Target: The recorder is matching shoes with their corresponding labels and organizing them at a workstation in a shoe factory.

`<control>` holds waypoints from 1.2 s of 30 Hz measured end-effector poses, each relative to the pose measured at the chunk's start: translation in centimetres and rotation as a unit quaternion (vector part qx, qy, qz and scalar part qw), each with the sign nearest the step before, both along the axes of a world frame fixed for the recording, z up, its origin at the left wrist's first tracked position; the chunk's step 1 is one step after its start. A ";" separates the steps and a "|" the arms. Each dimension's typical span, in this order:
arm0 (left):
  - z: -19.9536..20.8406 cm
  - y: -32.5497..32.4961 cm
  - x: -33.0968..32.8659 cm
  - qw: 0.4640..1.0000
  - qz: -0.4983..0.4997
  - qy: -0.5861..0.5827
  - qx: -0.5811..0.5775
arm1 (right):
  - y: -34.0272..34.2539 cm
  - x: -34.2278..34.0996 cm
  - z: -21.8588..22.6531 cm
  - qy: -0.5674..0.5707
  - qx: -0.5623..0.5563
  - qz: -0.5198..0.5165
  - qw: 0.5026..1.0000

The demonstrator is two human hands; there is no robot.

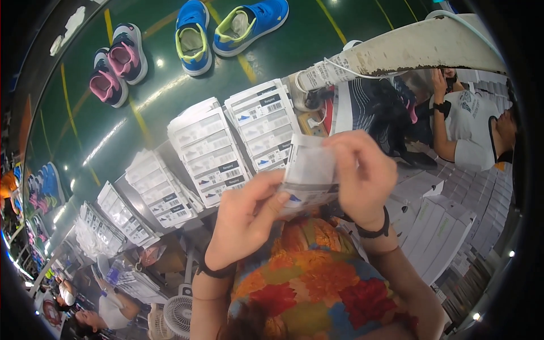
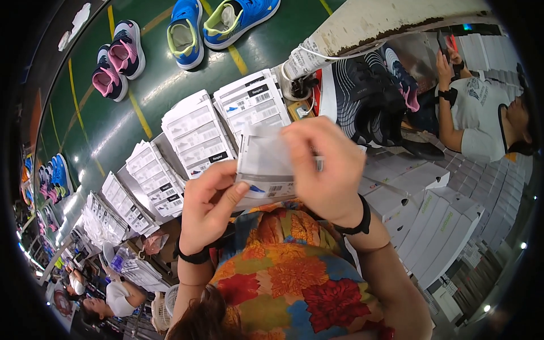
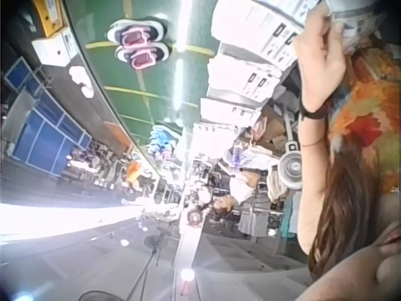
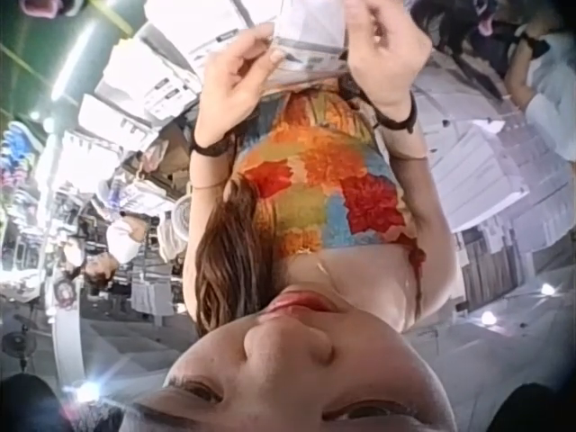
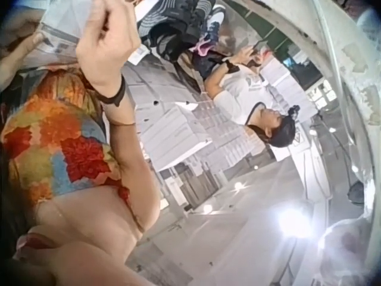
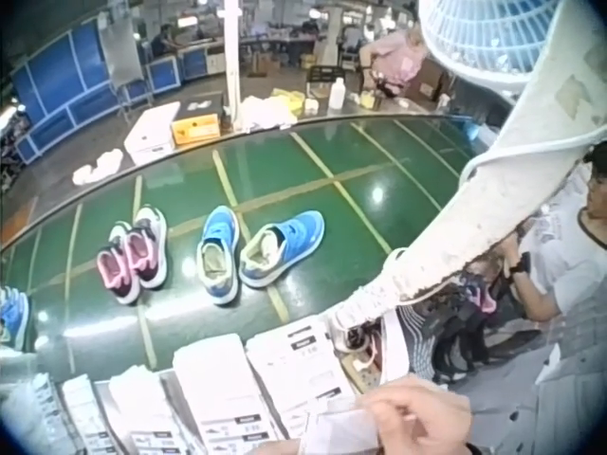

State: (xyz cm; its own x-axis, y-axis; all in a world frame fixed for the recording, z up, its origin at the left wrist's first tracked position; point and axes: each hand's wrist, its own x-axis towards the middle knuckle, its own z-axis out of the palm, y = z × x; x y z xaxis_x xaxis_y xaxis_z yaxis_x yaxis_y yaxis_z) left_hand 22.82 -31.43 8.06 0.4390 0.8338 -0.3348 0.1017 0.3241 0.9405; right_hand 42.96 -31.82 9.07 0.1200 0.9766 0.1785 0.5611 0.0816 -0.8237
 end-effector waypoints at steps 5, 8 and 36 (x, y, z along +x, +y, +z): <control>-5.2 1.4 0.0 0.978 0.148 -0.072 -0.127 | -0.5 3.1 -1.8 0.319 0.187 -0.281 0.886; -13.6 2.7 0.4 0.956 0.256 -0.028 -0.141 | 0.4 3.5 -1.0 0.287 0.229 -0.329 0.870; 1.7 -2.7 -9.8 0.985 0.081 -0.151 -0.015 | 3.6 -6.1 0.0 0.144 -0.069 0.183 0.970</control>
